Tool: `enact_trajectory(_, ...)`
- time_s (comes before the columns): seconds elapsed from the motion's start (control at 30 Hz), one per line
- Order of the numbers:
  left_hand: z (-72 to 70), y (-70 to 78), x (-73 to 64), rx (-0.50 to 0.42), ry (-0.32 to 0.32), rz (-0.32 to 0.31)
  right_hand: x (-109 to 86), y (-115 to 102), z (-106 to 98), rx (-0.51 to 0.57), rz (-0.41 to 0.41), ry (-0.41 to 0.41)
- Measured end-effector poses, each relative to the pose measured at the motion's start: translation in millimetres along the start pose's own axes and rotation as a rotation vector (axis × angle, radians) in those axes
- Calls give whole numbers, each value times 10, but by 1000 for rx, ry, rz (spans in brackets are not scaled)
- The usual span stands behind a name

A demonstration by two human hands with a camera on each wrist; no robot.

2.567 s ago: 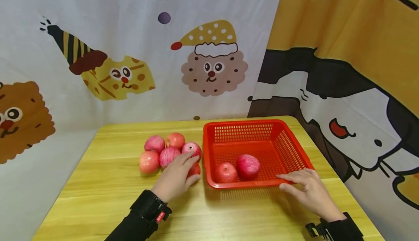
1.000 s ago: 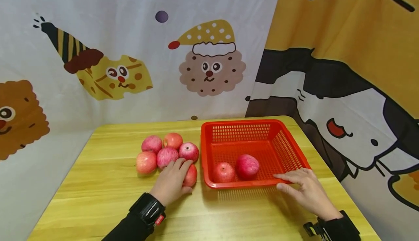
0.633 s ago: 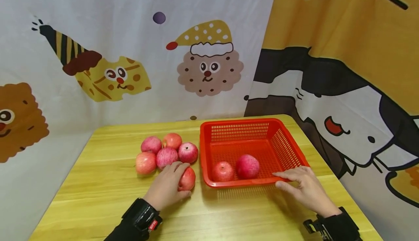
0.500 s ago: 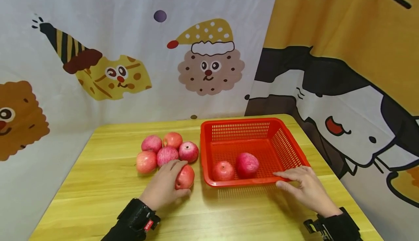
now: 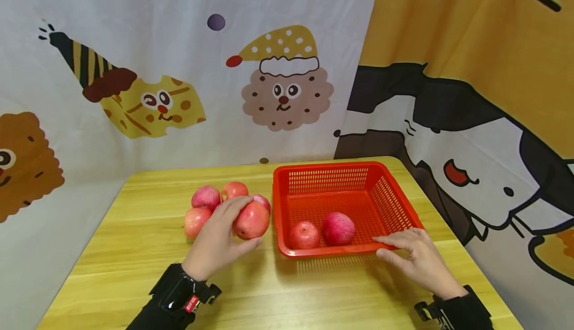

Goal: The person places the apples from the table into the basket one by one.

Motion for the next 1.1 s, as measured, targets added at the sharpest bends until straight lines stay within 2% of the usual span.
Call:
enact_trajectory(0.1,-6,109,98,-26,23,39,0,1,-2,-4,1,1)
enact_trajectory(0.2,22,178,193,-62,28,47,-9,6,1,-7,3,1)
enact_trajectory(0.37,105,237,342,-117,14,25,-15,14,5,-9,-1,7)
enact_trajectory(0.57,230,265,498,-189,-33,-11,-8,18,8,-7,0,1)
enact_trajectory(0.7,335,263,600,-182,-62,-22,-6,22,6,-9,7,-6)
enact_trajectory(0.87,494,228,693,-171,-93,-77,-10,18,8,-12,7,-1)
enact_trajectory(1.1,708,142,727,-94,-145,-115,-17,9,1,-1,-6,22)
Point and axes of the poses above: each hand's wrist, its own x-axis towards the middle knuckle, its own z-axis out of the palm, y = z × x, the point moved 5 cm from there along x, towards the middle knuckle, and after that the axes turned 14 degrees about -x, right-handed, at the moved point
